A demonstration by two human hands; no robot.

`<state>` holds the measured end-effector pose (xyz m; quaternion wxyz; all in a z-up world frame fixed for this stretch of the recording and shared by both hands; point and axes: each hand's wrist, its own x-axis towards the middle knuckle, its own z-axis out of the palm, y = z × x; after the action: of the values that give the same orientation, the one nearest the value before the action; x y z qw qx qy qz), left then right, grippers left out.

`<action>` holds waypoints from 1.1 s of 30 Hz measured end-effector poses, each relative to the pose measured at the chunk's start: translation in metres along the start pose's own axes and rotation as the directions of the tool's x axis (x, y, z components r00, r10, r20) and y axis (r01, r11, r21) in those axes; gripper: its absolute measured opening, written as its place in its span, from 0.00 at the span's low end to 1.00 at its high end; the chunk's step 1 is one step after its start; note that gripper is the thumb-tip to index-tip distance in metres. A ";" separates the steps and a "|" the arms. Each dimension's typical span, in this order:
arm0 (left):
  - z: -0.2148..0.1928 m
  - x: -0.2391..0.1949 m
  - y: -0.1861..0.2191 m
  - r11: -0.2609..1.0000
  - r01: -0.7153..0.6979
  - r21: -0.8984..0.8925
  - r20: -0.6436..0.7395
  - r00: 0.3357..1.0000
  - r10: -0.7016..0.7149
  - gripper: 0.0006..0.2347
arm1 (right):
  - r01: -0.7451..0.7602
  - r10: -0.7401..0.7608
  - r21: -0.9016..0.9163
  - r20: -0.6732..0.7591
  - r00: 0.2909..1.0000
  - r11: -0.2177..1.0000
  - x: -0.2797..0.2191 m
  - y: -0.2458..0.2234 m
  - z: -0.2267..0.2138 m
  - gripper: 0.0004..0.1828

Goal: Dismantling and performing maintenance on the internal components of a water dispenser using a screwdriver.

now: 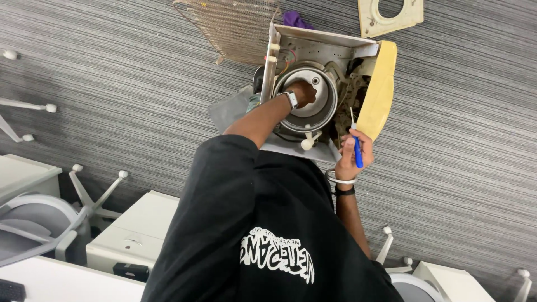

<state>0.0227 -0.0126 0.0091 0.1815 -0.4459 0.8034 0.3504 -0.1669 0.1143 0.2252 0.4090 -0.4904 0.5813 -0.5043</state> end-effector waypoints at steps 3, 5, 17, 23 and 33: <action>0.002 -0.008 -0.003 0.995 -0.068 0.069 -0.061 0.995 0.073 0.09 | -0.014 0.014 -0.003 -0.005 1.000 1.000 0.001 0.000 0.000 0.17; 0.005 -0.005 -0.005 0.991 -0.076 0.110 -0.081 0.993 0.086 0.09 | -0.016 0.016 -0.001 -0.009 1.000 1.000 0.000 0.001 0.000 0.17; -0.054 -0.115 0.058 0.985 0.161 -0.064 -0.472 0.865 -0.172 0.05 | -0.051 0.050 0.068 0.009 0.999 0.996 0.001 0.002 -0.003 0.19; -0.074 -0.230 0.086 0.941 0.108 -0.322 -0.485 0.834 -0.262 0.07 | -0.084 0.092 -0.039 0.277 0.957 0.996 0.022 -0.026 0.020 0.24; -0.044 -0.260 0.082 0.886 -0.098 -0.452 -0.681 0.679 -0.273 0.08 | -0.266 0.338 -0.228 0.389 0.857 0.937 0.057 -0.023 0.063 0.24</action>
<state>0.0939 0.1373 0.2293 -0.2451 -0.6163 0.6804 0.3116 -0.1127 0.0465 0.2389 0.5567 -0.5224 0.5888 -0.2655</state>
